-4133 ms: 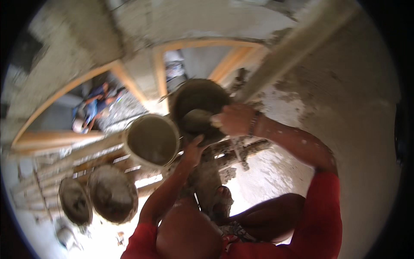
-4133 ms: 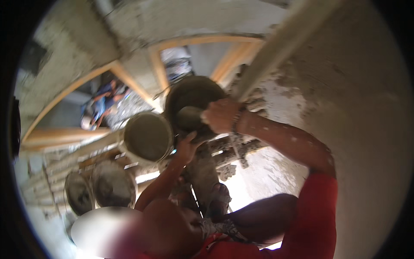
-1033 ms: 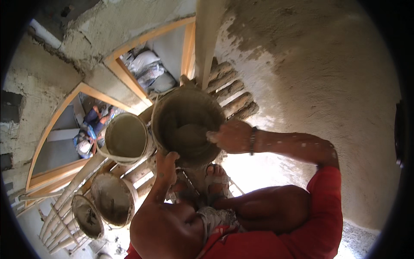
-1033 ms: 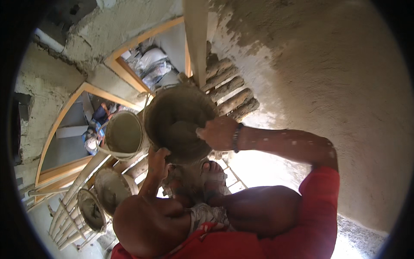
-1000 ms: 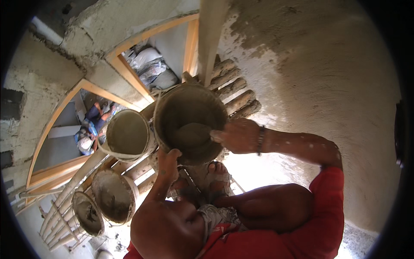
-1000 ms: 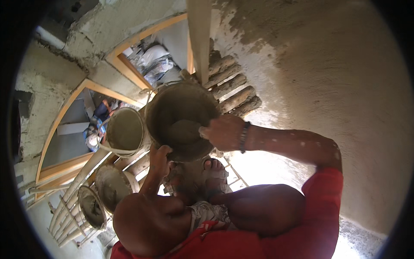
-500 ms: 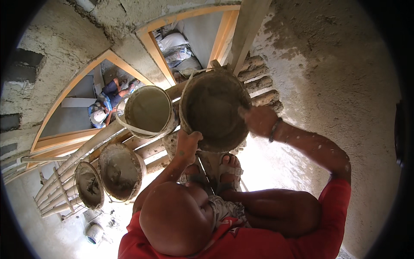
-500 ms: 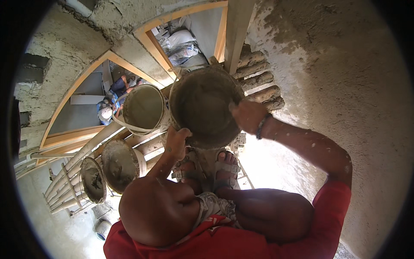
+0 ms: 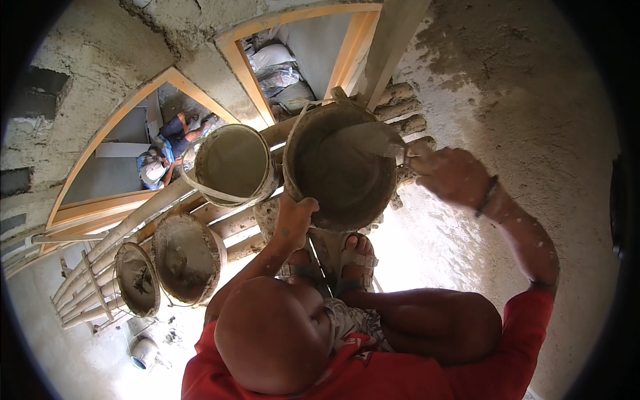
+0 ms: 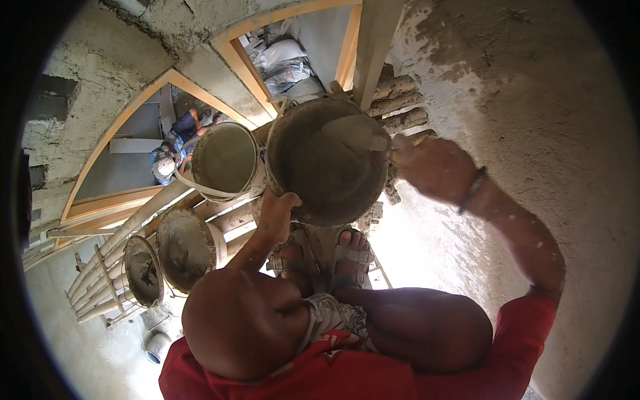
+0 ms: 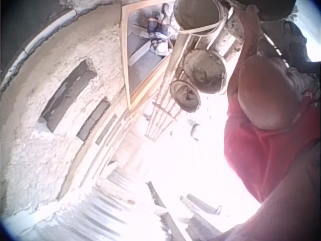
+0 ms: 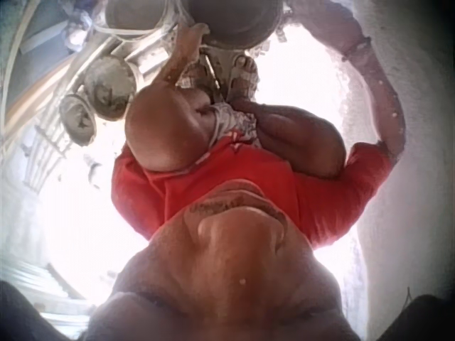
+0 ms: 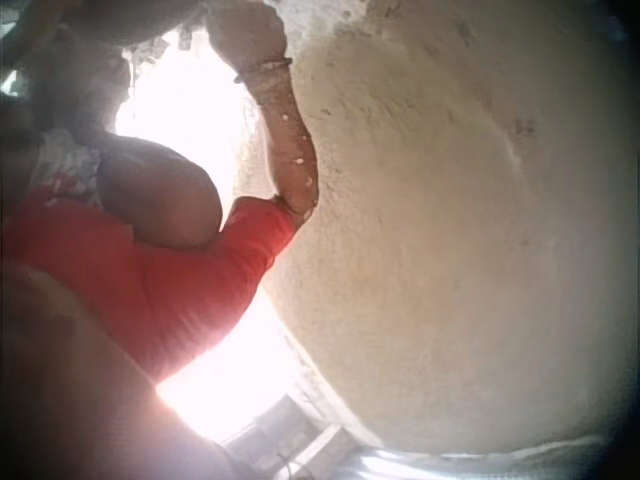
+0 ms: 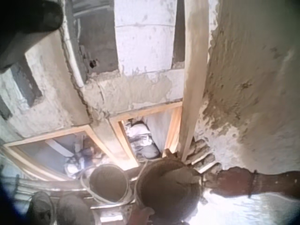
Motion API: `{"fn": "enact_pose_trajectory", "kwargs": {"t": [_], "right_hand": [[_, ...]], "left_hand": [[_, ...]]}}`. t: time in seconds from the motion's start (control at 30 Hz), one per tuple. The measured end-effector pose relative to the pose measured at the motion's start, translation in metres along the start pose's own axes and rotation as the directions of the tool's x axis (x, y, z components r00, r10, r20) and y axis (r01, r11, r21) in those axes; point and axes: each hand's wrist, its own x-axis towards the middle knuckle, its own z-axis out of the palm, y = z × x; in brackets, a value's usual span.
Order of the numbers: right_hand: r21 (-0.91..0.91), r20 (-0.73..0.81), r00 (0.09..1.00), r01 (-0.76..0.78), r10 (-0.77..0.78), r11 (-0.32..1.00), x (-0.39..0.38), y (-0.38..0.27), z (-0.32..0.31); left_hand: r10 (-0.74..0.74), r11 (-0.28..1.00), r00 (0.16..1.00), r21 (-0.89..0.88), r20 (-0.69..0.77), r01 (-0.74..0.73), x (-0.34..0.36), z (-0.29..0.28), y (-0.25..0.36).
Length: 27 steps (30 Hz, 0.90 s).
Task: The person scoops plaster from a bucket using a trowel, applies it to the wall, and then uses a long wooden straight edge to level and smooth the surface.
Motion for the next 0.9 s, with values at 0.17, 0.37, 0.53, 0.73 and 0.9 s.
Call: {"fn": "enact_pose_trajectory", "kwargs": {"t": [0.17, 0.37, 0.53, 0.73, 0.9], "right_hand": [[-0.282, -0.219, 0.97, 0.039, -0.104, 0.959, -0.013, 0.021, 0.005], [-0.194, -0.009, 0.996, -0.09, 0.09, 0.977, -0.007, 0.021, 0.058], [0.259, 0.067, 0.997, 0.006, -0.024, 0.966, 0.017, -0.013, 0.112], [0.435, -0.36, 0.932, 0.202, -0.036, 0.878, -0.005, -0.008, 0.126], [0.448, -0.483, 0.868, 0.138, 0.11, 0.883, -0.004, 0.001, 0.16]], "left_hand": [[-0.007, 0.997, 0.997, 0.079, -0.077, 0.013, -0.011, -0.003, 0.0], [0.067, 0.993, 0.998, 0.096, -0.015, -0.065, -0.011, 0.022, 0.003], [0.214, 0.969, 0.977, 0.128, -0.009, -0.212, -0.012, 0.022, -0.001], [0.105, 0.986, 0.995, 0.129, 0.001, -0.104, -0.013, 0.015, 0.002], [0.138, 0.985, 0.99, 0.101, 0.02, -0.139, -0.016, 0.018, 0.006]]}}
